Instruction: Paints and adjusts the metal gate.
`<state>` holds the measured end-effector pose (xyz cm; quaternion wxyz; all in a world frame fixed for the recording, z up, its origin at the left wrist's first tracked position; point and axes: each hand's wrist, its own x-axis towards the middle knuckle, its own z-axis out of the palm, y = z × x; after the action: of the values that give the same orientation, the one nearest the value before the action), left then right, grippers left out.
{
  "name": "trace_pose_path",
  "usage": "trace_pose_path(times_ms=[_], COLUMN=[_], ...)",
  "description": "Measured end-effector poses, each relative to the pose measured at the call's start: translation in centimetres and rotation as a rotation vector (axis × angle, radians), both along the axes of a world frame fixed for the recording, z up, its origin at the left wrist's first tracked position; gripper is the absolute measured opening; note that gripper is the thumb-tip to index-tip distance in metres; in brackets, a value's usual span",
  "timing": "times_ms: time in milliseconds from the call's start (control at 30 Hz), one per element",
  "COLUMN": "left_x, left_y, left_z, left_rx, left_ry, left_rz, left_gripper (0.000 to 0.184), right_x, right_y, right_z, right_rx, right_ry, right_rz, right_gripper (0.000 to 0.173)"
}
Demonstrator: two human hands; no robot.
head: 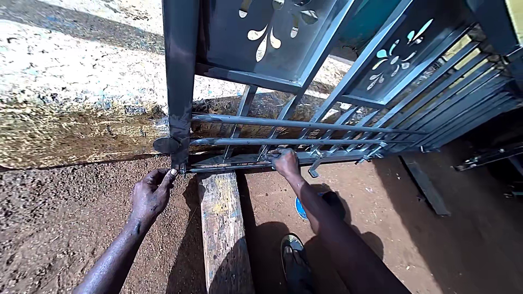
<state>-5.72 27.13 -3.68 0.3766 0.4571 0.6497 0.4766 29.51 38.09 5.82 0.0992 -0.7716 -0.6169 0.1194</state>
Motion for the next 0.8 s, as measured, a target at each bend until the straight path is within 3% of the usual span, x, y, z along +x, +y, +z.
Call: trace_pose_path(times_ms=[167, 267, 367, 467, 567, 667, 800], left_x=[0.2, 0.0, 0.1, 0.0, -0.1, 0.1, -0.1], left_y=[0.0, 0.0, 0.0, 0.1, 0.0, -0.2, -0.2], left_z=[0.0, 0.1, -0.3, -0.3, -0.4, -0.4, -0.6], left_rx=[0.014, -0.003, 0.024, 0.032, 0.039, 0.036, 0.036], left_ry=[0.004, 0.006, 0.009, 0.013, 0.014, 0.008, -0.003], left_rz=[0.007, 0.0, -0.003, 0.0, 0.005, 0.009, 0.012], left_gripper=[0.02, 0.021, 0.022, 0.023, 0.023, 0.024, 0.024], right_x=[-0.5, -0.2, 1.9, 4.1, 4.9, 3.3, 6.3], right_y=[0.8, -0.7, -0.7, -0.1, -0.1, -0.3, 2.0], right_z=[0.2, 0.0, -0.1, 1.1, 1.9, 2.3, 1.9], right_rx=[-0.057, 0.022, 0.046, -0.083, -0.108, -0.124, -0.155], right_ry=[-0.079, -0.081, -0.036, -0.109, -0.166, -0.127, -0.195], right_rz=[-0.098, 0.146, 0.344, 0.242, 0.13, 0.169, 0.19], right_gripper=[0.031, 0.016, 0.016, 0.026, 0.021, 0.018, 0.017])
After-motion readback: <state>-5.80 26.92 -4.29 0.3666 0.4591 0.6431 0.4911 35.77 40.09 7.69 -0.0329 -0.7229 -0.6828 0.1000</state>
